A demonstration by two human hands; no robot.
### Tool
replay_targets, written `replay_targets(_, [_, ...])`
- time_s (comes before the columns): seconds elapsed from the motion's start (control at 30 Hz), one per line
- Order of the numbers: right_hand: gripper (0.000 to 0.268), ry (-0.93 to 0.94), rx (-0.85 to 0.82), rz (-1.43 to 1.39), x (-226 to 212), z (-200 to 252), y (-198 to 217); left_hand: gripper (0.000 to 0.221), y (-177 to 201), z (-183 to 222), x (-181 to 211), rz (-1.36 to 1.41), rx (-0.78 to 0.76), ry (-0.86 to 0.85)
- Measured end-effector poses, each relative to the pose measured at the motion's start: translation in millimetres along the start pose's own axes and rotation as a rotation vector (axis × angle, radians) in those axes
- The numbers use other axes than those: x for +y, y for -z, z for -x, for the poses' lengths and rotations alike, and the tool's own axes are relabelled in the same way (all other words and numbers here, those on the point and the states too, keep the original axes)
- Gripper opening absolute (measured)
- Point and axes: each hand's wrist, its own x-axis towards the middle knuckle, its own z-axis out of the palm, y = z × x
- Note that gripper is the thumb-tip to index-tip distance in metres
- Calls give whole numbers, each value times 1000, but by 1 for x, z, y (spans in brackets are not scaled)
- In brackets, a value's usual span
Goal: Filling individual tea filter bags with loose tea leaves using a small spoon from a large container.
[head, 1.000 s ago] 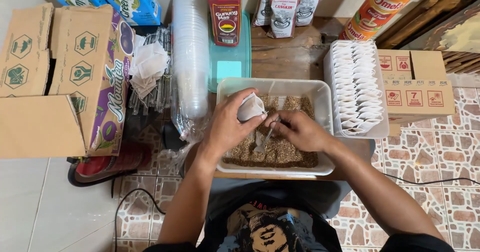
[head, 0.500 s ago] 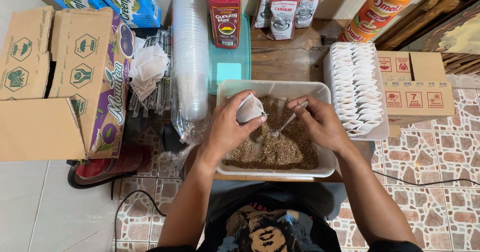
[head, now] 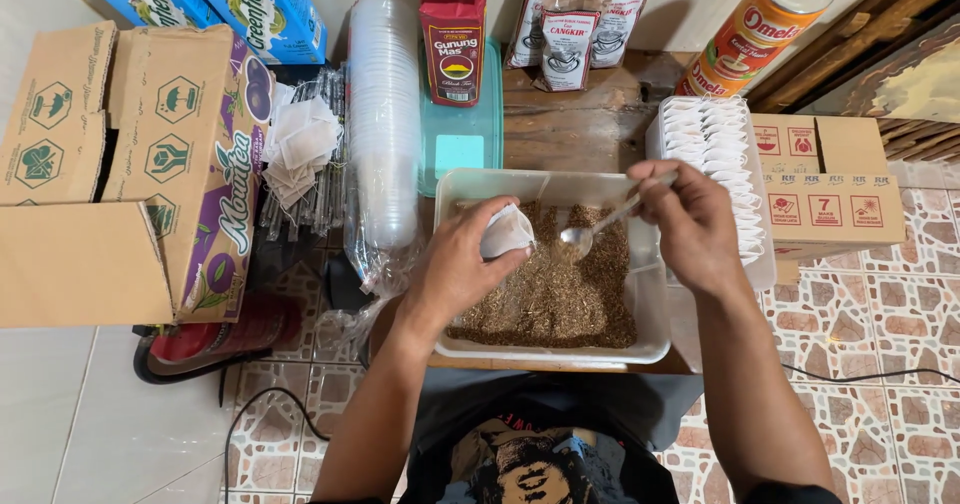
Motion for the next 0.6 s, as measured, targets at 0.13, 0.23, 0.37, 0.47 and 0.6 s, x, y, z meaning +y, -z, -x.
replay_targets(0.13, [20,42,38,-1,-21,-13,-12,62,2,1,9,-45,-22,-4])
replay_targets(0.23, [22,91,11,-1,-28,-17,-25,62,-1,0,3,-66,-28,9])
replay_targets(0.37, [21,96,-12,14,-30,-16,-40,62,-1,5,6,-73,-39,14])
replay_targets(0.47, [20,115,-38,63,-37,-16,-46,64,1,7,7,-66,-54,-4])
replay_targets(0.6, [19,207,-91,153,-58,-11,-52,70,8,10,8,119,-108,-69])
